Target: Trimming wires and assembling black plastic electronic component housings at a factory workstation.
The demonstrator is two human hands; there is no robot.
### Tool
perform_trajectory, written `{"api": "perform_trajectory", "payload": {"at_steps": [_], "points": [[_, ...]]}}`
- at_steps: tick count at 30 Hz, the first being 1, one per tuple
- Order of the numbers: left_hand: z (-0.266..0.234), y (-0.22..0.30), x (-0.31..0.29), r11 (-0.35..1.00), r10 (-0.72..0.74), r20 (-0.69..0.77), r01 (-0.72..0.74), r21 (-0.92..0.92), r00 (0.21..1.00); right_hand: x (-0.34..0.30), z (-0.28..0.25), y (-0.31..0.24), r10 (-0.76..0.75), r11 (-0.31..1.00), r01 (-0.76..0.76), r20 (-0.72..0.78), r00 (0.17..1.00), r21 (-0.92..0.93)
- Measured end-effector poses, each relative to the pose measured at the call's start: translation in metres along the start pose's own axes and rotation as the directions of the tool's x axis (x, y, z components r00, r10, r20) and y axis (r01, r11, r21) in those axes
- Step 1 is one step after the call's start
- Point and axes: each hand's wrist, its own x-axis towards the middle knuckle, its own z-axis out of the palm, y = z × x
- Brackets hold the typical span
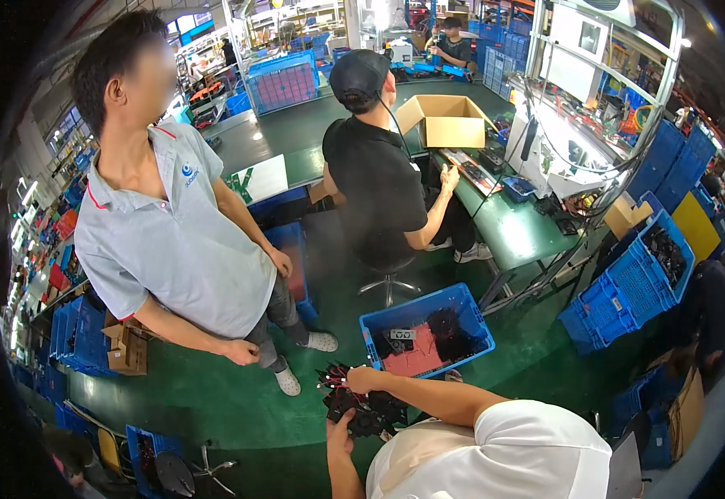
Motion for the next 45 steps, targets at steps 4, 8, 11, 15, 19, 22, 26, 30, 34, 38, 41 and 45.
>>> {"api": "perform_trajectory", "payload": {"at_steps": [4,8,11,15,19,22,26,30,34,38,41,45], "points": [[-0.004,0.001,0.000,1.000,-0.004,0.003,0.004,0.007,1.000,0.002,0.003,-0.002,-0.021,1.000,0.022,-0.017,1.000,0.007],[-0.011,-0.003,0.004,1.000,-0.022,0.015,0.021,0.016,1.000,0.001,0.002,-0.005,-0.035,0.999,0.035,-0.026,0.999,0.018],[-0.014,-0.004,0.006,0.999,-0.026,0.040,0.026,0.022,0.999,-0.002,0.000,-0.008,-0.022,0.999,0.022,0.001,1.000,0.027],[-0.010,-0.002,0.002,1.000,-0.023,0.052,0.022,0.010,0.998,-0.005,-0.002,-0.008,-0.006,1.000,0.006,-0.004,1.000,0.026],[-0.010,-0.003,0.002,1.000,-0.017,0.032,0.017,0.016,0.999,-0.003,0.001,-0.006,-0.012,1.000,0.012,-0.017,1.000,0.003],[-0.006,-0.001,-0.001,1.000,-0.004,0.033,0.003,0.016,0.999,-0.001,0.005,-0.002,-0.021,1.000,0.021,-0.025,0.999,-0.005],[-0.005,0.000,-0.005,1.000,0.016,0.035,-0.017,0.011,0.999,-0.003,0.006,-0.002,-0.005,1.000,0.006,-0.018,1.000,0.022],[-0.011,-0.004,0.001,1.000,0.006,0.027,-0.007,0.023,1.000,-0.002,0.008,-0.004,-0.026,1.000,0.027,-0.043,0.999,0.004],[-0.013,0.001,-0.002,1.000,-0.001,0.022,0.001,-0.007,1.000,0.006,0.015,-0.003,-0.046,0.999,0.045,-0.047,0.998,-0.028],[-0.019,0.003,-0.002,1.000,0.018,-0.001,-0.018,0.002,1.000,0.013,0.019,-0.008,-0.063,0.996,0.061,-0.027,0.998,-0.063],[-0.028,0.007,-0.004,0.999,-0.005,-0.034,0.007,0.050,0.999,0.011,0.016,-0.023,-0.040,0.999,0.039,-0.033,0.999,-0.011],[-0.045,0.008,-0.001,0.999,0.040,0.000,-0.040,-0.005,0.999,0.011,0.010,-0.045,-0.040,0.998,0.040,0.002,0.999,-0.041]]}}
